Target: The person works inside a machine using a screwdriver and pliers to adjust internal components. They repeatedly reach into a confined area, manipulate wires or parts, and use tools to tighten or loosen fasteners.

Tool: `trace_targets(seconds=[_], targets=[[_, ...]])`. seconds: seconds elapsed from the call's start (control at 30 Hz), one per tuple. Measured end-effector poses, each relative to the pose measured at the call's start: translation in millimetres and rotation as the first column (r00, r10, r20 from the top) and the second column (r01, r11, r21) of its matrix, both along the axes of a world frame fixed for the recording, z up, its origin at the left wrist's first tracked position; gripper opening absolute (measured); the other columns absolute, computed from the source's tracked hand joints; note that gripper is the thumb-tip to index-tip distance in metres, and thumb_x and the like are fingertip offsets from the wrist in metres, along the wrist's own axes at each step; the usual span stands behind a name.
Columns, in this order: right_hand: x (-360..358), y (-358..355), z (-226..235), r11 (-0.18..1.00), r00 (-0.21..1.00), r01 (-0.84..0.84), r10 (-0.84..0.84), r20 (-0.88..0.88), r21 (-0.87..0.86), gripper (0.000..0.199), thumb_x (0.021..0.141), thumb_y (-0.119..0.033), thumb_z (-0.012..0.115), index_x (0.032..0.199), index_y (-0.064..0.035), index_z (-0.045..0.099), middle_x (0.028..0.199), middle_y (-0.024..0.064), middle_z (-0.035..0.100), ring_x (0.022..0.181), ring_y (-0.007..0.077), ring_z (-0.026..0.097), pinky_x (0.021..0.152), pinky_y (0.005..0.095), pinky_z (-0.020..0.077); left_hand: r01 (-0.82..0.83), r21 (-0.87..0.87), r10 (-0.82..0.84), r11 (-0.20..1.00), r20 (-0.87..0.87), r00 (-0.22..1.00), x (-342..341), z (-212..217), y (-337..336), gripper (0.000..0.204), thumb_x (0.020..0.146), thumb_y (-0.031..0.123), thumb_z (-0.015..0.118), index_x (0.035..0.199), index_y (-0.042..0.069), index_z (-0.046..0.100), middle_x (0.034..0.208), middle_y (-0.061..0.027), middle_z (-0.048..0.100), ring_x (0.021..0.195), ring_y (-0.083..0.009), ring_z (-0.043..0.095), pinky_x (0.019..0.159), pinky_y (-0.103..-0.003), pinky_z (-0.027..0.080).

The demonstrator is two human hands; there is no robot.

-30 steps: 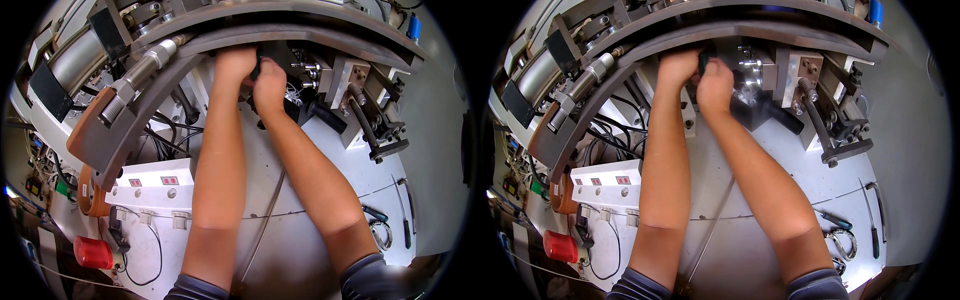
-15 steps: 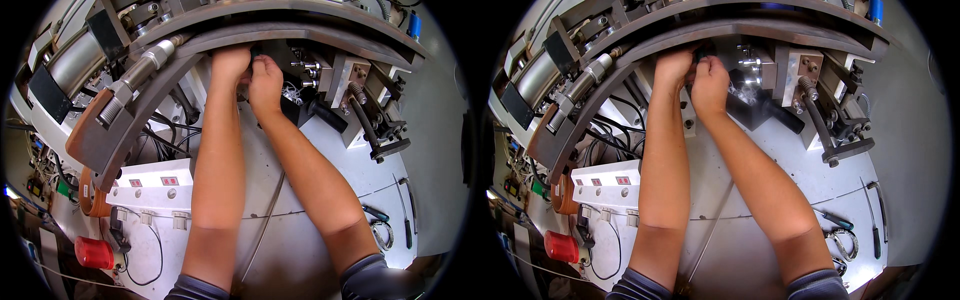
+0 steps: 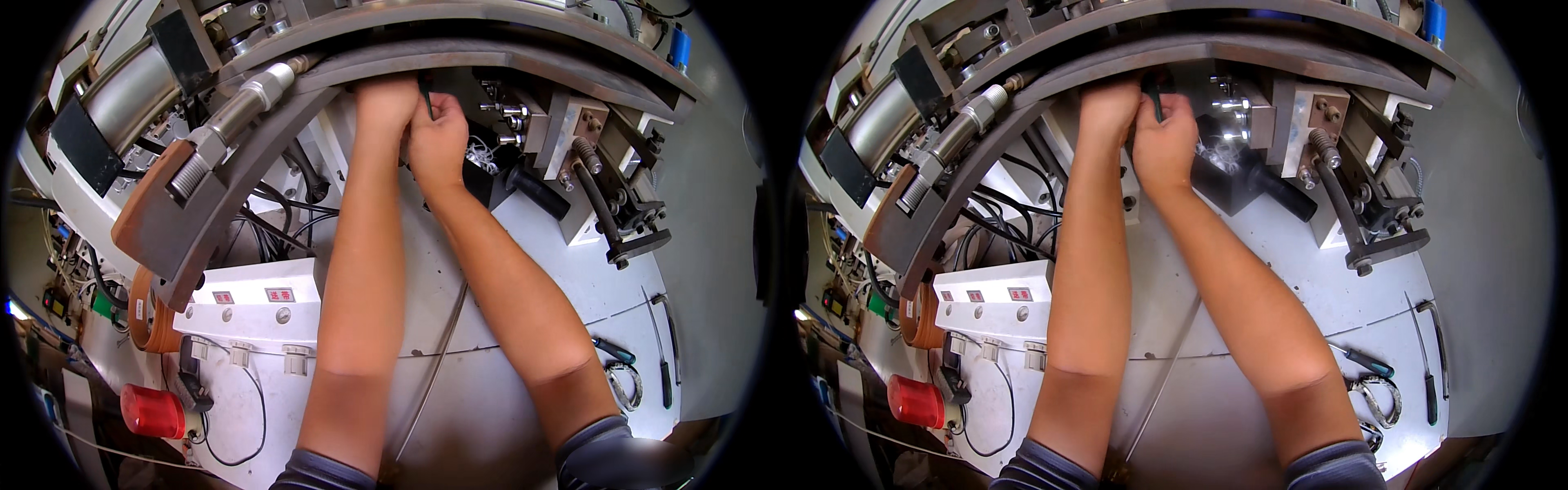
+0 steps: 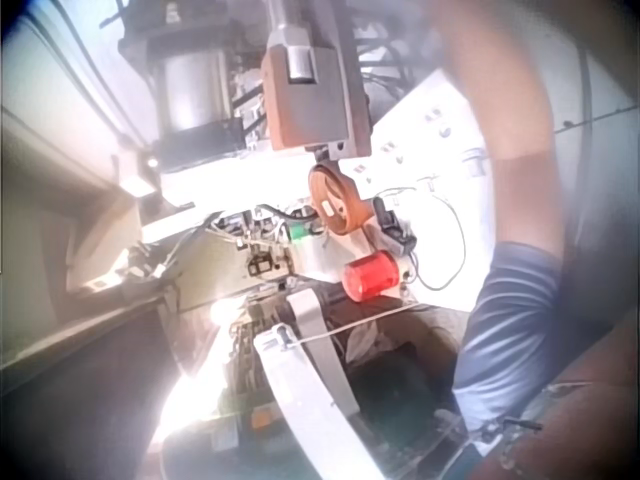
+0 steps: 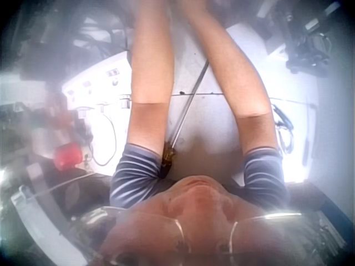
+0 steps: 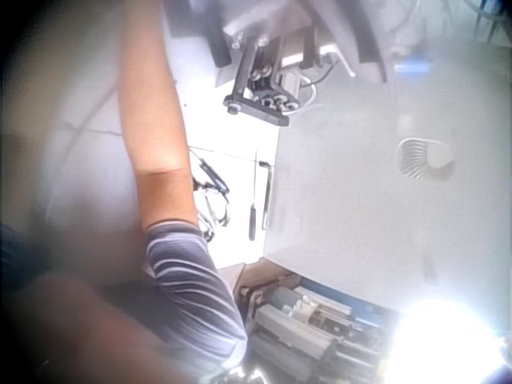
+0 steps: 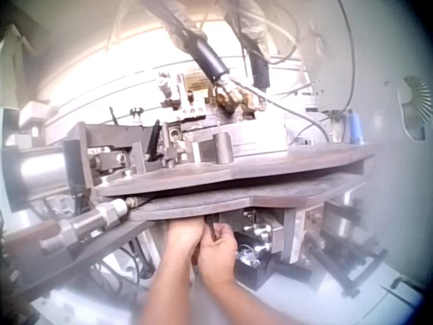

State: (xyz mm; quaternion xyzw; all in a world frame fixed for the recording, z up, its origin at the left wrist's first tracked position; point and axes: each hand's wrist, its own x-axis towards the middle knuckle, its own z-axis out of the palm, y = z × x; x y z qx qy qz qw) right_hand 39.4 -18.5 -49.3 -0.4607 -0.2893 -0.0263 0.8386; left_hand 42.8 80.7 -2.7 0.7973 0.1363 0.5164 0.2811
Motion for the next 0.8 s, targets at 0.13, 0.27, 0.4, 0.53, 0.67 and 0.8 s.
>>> trace_targets(seconds=[0.13,0.27,0.4,0.53,0.67,0.8], targets=[[13,10,-9,0.977,0.980,0.196,-0.199,0.022,0.086,0.027,0.098,-0.022,0.058,0.088,0.0030,0.056,0.067,0.0076,0.060,0.058,0.0137,0.057,0.055,0.0285,0.0449,-0.279,0.378,0.278,0.883,0.057,0.959,-5,3,-29,0.034,0.088,0.025,0.069,0.110,-0.001,0.066,0.105,-0.0136,0.069,0.092,-0.0258,0.064,0.077,-0.037,0.053],[10,-16,-2,0.907,0.883,-0.409,0.420,-0.207,0.095,0.026,0.095,-0.022,0.063,0.092,0.0030,0.056,0.076,0.0086,0.062,0.068,0.0161,0.059,0.064,0.0296,0.0472,0.099,-0.350,-0.079,0.931,0.071,0.994,-16,5,-32,0.041,0.087,0.033,0.067,0.115,0.004,0.066,0.113,-0.0151,0.069,0.104,-0.0319,0.063,0.091,-0.040,0.048],[-3,-4,6,0.992,0.993,-0.111,0.112,-0.027,0.052,0.027,0.095,-0.024,0.062,0.095,0.0024,0.056,0.077,0.0092,0.063,0.066,0.0150,0.058,0.062,0.0287,0.0474,-0.094,-0.018,0.095,0.995,0.019,0.995,-2,-2,1,0.037,0.087,0.030,0.068,0.111,0.003,0.067,0.107,-0.0140,0.069,0.097,-0.0301,0.063,0.085,-0.039,0.050],[12,15,-9,0.937,0.931,0.314,-0.335,0.143,0.151,0.029,0.098,-0.027,0.057,0.096,0.0010,0.057,0.067,0.0077,0.060,0.052,0.0113,0.052,0.048,0.0271,0.0432,-0.298,0.355,0.284,0.886,0.093,0.954,-10,6,-36,0.030,0.088,0.024,0.069,0.105,0.000,0.067,0.098,-0.0125,0.069,0.078,-0.0243,0.064,0.068,-0.036,0.053],[14,-14,-4,0.747,0.704,-0.576,0.659,-0.265,0.330,0.027,0.098,-0.028,0.057,0.097,-0.0013,0.059,0.062,0.0055,0.055,0.044,0.0115,0.046,0.041,0.0290,0.0386,0.076,-0.472,-0.111,0.878,-0.047,0.993,-27,15,-48,0.033,0.086,0.030,0.068,0.106,0.005,0.068,0.104,-0.0143,0.069,0.088,-0.0306,0.065,0.081,-0.039,0.051],[8,-15,9,0.928,0.931,-0.289,0.330,-0.159,0.234,0.030,0.095,-0.028,0.063,0.091,0.0017,0.061,0.064,0.0016,0.057,0.048,0.0090,0.045,0.045,0.0256,0.0376,0.145,-0.235,-0.151,0.961,-0.006,0.989,-16,7,-29,0.035,0.085,0.034,0.067,0.108,0.008,0.069,0.108,-0.0151,0.069,0.102,-0.0351,0.062,0.094,-0.041,0.047]])
